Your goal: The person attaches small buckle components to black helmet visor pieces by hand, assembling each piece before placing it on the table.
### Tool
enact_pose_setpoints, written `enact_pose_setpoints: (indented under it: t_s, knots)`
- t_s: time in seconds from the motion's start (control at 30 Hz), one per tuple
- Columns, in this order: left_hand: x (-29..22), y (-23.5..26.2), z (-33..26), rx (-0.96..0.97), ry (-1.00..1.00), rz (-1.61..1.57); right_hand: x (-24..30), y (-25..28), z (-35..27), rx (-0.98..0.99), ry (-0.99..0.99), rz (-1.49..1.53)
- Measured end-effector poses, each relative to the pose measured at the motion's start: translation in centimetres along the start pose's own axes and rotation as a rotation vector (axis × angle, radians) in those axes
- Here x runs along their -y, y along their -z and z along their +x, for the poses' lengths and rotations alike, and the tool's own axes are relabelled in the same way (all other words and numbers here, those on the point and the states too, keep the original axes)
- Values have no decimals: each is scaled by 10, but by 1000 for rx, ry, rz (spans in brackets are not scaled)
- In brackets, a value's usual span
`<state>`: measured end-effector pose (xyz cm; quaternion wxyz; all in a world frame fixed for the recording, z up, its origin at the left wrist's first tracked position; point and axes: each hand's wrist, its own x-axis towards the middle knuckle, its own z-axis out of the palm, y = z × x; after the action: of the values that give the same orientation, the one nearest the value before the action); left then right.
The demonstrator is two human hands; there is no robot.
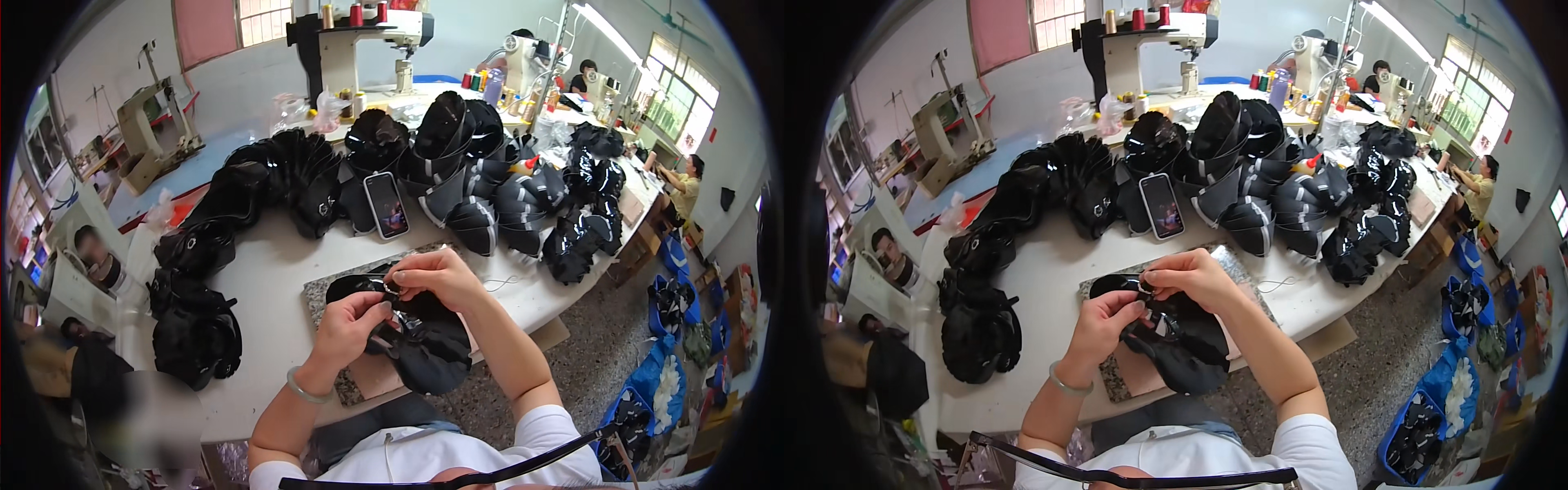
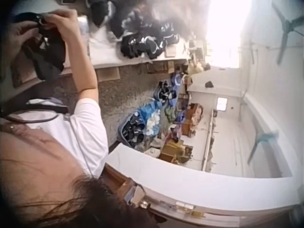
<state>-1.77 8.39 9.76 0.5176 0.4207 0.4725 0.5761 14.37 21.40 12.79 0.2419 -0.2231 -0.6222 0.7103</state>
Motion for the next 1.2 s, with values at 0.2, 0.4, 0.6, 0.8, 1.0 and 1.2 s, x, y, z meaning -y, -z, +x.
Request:
enact_pose_setpoints:
  t_s: [0.2,0.4,0.6,0.8,1.0,1.2]
  knots:
    - [8,-2,-2,-135,-81,-47,-1,-5,-3,152,175,-203]
    - [1,-9,0,-100,-122,-125,0,-5,-2,55,255,-335]
    - [-6,-7,-3,-12,-13,-62,4,1,-8,10,19,-44]
    - [-1,-18,-12,-108,-79,14,13,0,-9,205,212,-334]
    - [-16,-25,-19,-79,16,-288,11,-10,-20,85,613,-598]
    - [-21,-16,-32,26,118,-477,22,-19,-27,182,1316,-906]
